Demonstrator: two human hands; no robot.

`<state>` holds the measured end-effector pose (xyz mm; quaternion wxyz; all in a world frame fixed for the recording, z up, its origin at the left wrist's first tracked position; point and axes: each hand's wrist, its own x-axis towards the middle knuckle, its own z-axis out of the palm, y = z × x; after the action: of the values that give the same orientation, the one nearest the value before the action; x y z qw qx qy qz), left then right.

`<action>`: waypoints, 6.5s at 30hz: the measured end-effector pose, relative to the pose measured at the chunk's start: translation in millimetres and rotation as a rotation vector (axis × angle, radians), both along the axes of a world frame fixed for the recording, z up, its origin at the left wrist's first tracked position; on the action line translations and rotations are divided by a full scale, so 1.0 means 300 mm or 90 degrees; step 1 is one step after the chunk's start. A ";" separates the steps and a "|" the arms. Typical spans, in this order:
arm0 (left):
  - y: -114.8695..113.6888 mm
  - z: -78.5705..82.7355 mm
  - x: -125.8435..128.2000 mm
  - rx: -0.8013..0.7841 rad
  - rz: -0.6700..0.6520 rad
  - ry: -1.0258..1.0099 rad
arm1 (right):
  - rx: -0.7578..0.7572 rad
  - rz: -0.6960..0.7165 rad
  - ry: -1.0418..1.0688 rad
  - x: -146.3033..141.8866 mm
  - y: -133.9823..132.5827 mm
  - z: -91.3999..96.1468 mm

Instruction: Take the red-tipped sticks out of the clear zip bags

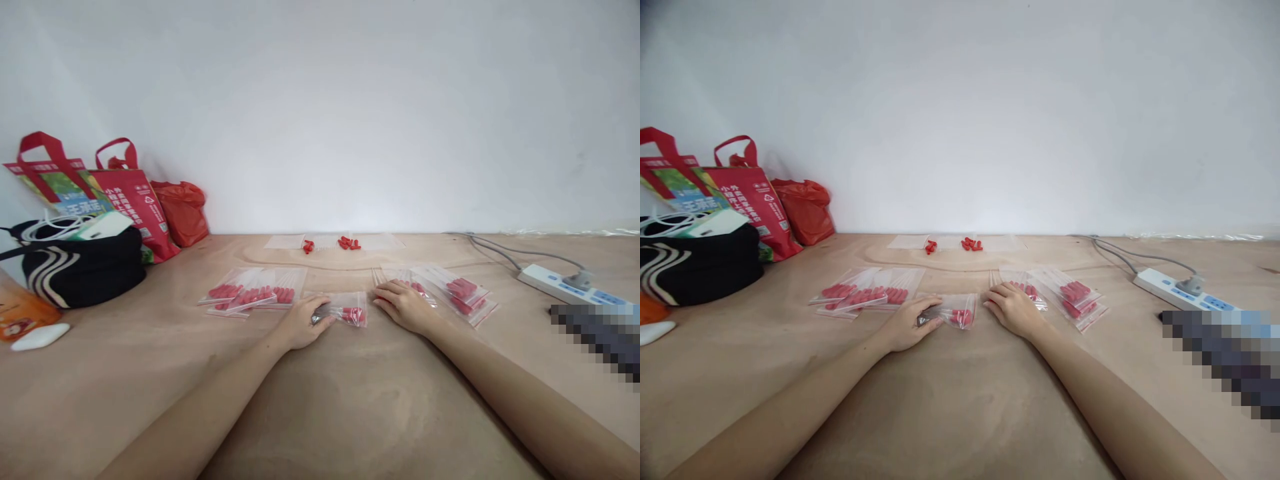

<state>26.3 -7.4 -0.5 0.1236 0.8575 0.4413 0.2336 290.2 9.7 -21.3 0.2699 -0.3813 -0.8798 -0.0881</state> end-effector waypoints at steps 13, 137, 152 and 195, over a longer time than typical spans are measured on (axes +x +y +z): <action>-0.025 0.033 -0.001 -0.071 -0.065 0.194 | -0.181 0.069 0.139 -0.107 -0.060 0.039; 0.012 0.104 -0.124 0.314 0.130 0.114 | -0.341 -0.634 0.023 0.149 -0.008 0.071; 0.012 0.000 0.053 0.034 -0.048 -0.014 | -0.313 -0.281 0.032 0.195 0.021 0.062; 0.033 -0.016 0.032 0.131 -0.085 -0.081 | -0.096 -0.023 0.051 -0.128 -0.049 0.057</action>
<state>35.8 2.6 -5.4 0.0784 0.8767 0.3481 0.3226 251.7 -4.9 -4.2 0.2738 -0.4200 -0.8652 -0.0108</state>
